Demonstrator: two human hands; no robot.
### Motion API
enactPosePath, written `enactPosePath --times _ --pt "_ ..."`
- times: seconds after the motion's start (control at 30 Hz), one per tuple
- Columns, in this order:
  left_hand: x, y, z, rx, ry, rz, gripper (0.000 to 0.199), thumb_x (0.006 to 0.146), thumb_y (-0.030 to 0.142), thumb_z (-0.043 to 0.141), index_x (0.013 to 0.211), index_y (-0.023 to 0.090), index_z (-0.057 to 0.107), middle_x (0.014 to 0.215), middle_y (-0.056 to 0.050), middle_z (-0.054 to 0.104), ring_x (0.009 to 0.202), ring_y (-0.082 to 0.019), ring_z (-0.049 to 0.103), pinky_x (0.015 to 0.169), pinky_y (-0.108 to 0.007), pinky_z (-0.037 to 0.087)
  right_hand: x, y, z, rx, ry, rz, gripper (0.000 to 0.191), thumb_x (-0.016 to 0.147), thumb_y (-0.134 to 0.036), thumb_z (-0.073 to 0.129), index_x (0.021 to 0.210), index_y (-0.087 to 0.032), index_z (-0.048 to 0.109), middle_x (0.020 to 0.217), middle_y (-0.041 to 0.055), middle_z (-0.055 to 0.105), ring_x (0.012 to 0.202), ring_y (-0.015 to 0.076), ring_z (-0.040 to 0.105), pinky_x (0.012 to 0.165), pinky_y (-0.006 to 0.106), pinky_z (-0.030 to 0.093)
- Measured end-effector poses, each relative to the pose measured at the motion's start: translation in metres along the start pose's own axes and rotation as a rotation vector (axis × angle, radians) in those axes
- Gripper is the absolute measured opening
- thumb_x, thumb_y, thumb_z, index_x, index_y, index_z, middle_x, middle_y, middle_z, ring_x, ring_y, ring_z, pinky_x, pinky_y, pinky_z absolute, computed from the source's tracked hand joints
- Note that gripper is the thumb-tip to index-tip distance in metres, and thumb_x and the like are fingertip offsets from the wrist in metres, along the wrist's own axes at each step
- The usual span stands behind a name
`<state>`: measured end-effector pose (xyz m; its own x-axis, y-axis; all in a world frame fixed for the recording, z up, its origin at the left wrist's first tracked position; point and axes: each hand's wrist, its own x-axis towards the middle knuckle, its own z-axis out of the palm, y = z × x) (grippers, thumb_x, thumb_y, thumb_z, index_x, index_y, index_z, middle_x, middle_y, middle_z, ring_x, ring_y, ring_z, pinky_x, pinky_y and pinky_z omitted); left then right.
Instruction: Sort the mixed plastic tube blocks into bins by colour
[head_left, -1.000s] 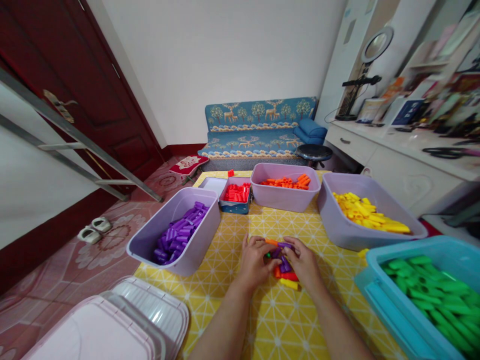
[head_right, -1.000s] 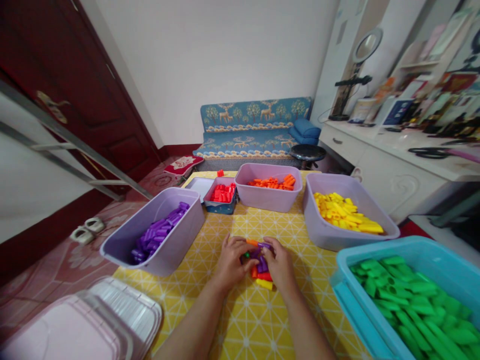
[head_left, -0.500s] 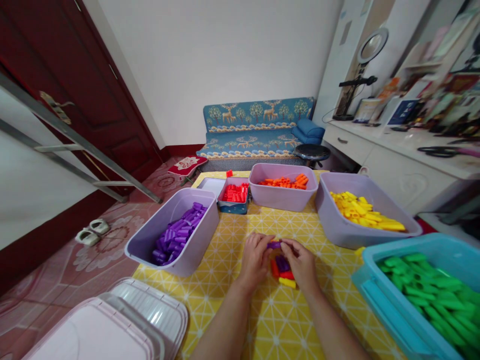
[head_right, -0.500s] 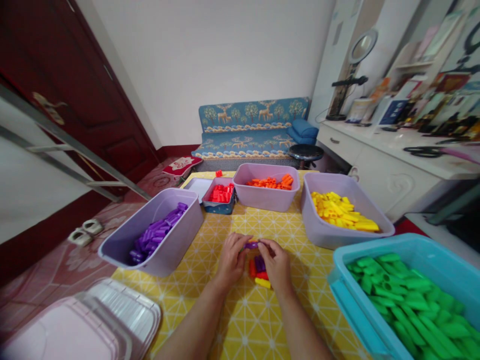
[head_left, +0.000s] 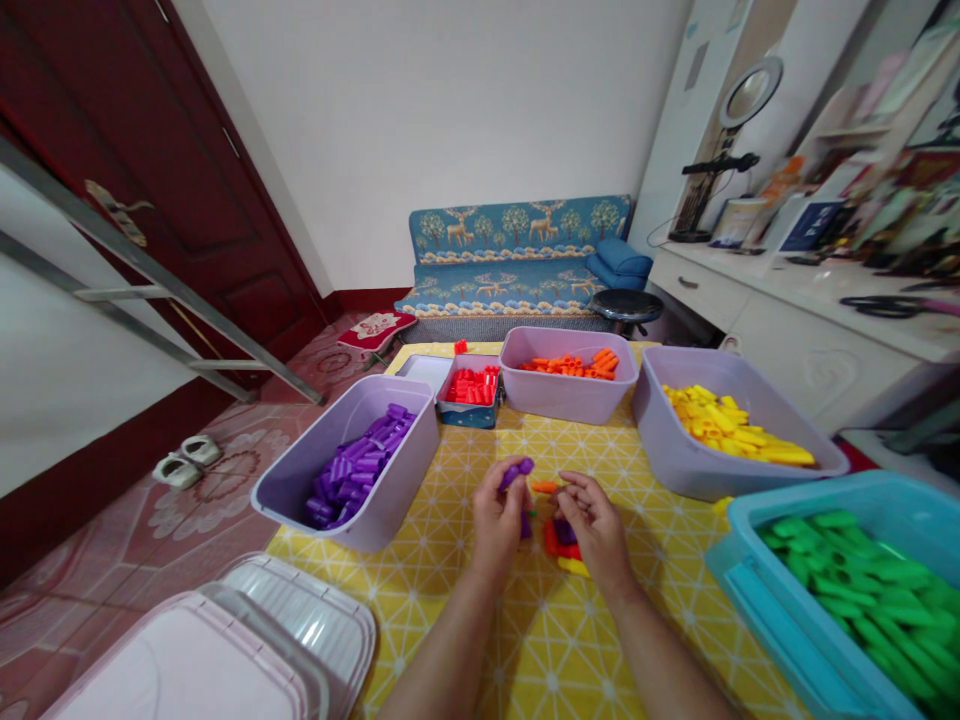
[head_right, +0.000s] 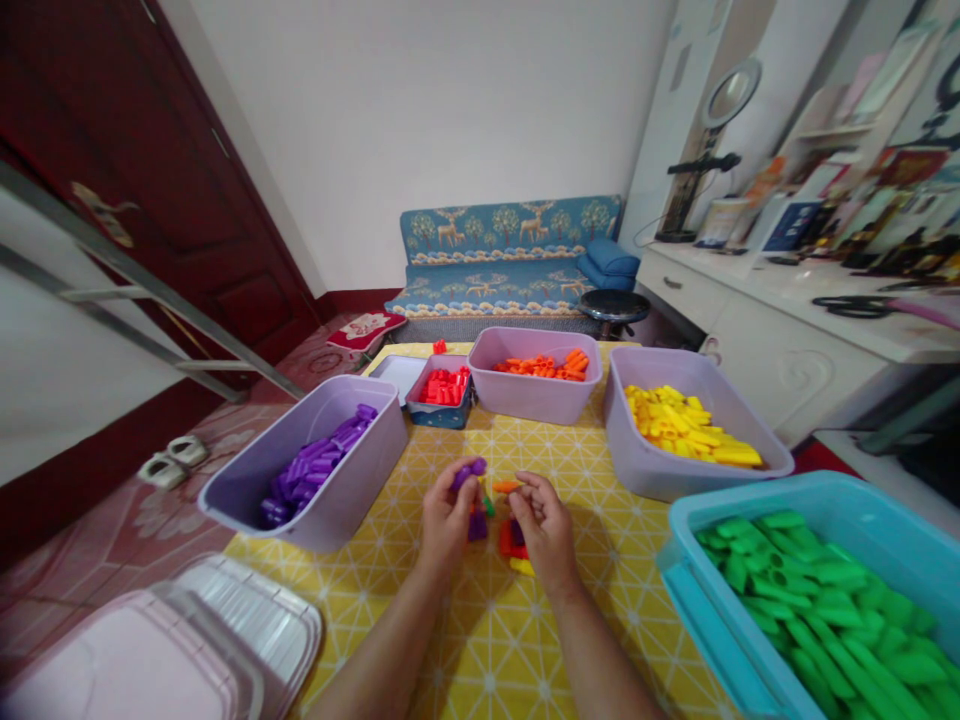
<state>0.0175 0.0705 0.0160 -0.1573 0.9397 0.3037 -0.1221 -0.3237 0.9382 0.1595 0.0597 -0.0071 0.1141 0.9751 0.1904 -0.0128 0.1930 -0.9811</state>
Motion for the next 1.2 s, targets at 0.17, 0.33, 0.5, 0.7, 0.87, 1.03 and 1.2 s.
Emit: enactPosePath --times 0.17,0.33,0.5,0.7,0.87,1.03,1.2 --pt "0.036 0.066 -0.022 -0.623 0.476 -0.153 0.015 0.085 0.012 0.059 0.099 0.014 0.062 0.088 -0.004 0.067 0.075 -0.007 0.065 0.073 -0.017 0.056 0.002 0.003 -0.002 0.000 0.000 0.010 0.040 0.084 -0.048 0.060 0.113 -0.020 0.054 0.082 0.0044 0.068 0.071 0.0172 0.064 0.068 0.028 0.052" --pt "0.071 0.122 -0.060 -0.833 0.671 -0.272 0.026 0.092 0.008 0.040 0.116 0.006 0.050 0.105 -0.013 0.062 0.097 -0.013 0.065 0.081 -0.021 0.059 0.002 0.004 -0.003 0.005 -0.007 0.017 0.042 0.085 -0.049 0.058 0.116 -0.020 0.052 0.082 0.0031 0.068 0.067 0.0150 0.062 0.066 0.027 0.050" --pt "0.077 0.131 -0.077 -0.909 0.603 -0.405 0.052 0.096 0.028 0.032 0.137 -0.004 0.027 0.129 -0.028 0.048 0.121 -0.024 0.055 0.075 -0.024 0.061 0.002 0.006 -0.004 0.010 0.012 0.038 0.045 0.085 -0.051 0.058 0.116 -0.019 0.052 0.083 0.0039 0.068 0.065 0.0154 0.062 0.066 0.028 0.052" --pt "0.067 0.118 -0.066 -0.792 0.443 -0.225 0.053 0.096 0.033 0.024 0.138 0.002 0.031 0.133 -0.026 0.049 0.122 -0.022 0.056 0.087 -0.032 0.056 0.002 0.001 -0.004 0.017 0.023 0.043 0.044 0.085 -0.051 0.058 0.115 -0.019 0.052 0.082 0.0043 0.068 0.065 0.0159 0.062 0.065 0.029 0.052" --pt "0.041 0.068 -0.038 -0.109 0.083 -0.092 0.043 0.087 0.037 0.053 0.126 0.018 0.055 0.121 -0.013 0.063 0.119 -0.025 0.056 0.105 -0.047 0.040 0.002 -0.003 -0.004 0.000 0.026 0.049 0.041 0.083 -0.052 0.059 0.108 -0.019 0.058 0.082 0.0045 0.068 0.066 0.0162 0.063 0.065 0.028 0.052" --pt "0.004 0.004 -0.019 0.803 -0.344 -0.042 0.056 0.055 0.015 0.074 0.111 0.021 0.069 0.127 -0.015 0.054 0.121 -0.037 0.044 0.102 -0.053 0.037 0.002 -0.002 -0.005 -0.004 0.013 0.064 0.039 0.084 -0.052 0.059 0.104 -0.018 0.062 0.081 0.0046 0.068 0.067 0.0159 0.063 0.065 0.027 0.052" --pt "-0.008 -0.018 -0.005 0.861 -0.317 0.056 0.044 0.065 0.004 0.056 0.104 0.021 0.071 0.109 -0.012 0.057 0.104 -0.028 0.052 0.091 -0.041 0.044 0.004 0.003 -0.004 -0.014 0.000 0.049 0.037 0.085 -0.051 0.057 0.102 -0.018 0.062 0.080 0.0036 0.067 0.068 0.0153 0.062 0.065 0.026 0.051"
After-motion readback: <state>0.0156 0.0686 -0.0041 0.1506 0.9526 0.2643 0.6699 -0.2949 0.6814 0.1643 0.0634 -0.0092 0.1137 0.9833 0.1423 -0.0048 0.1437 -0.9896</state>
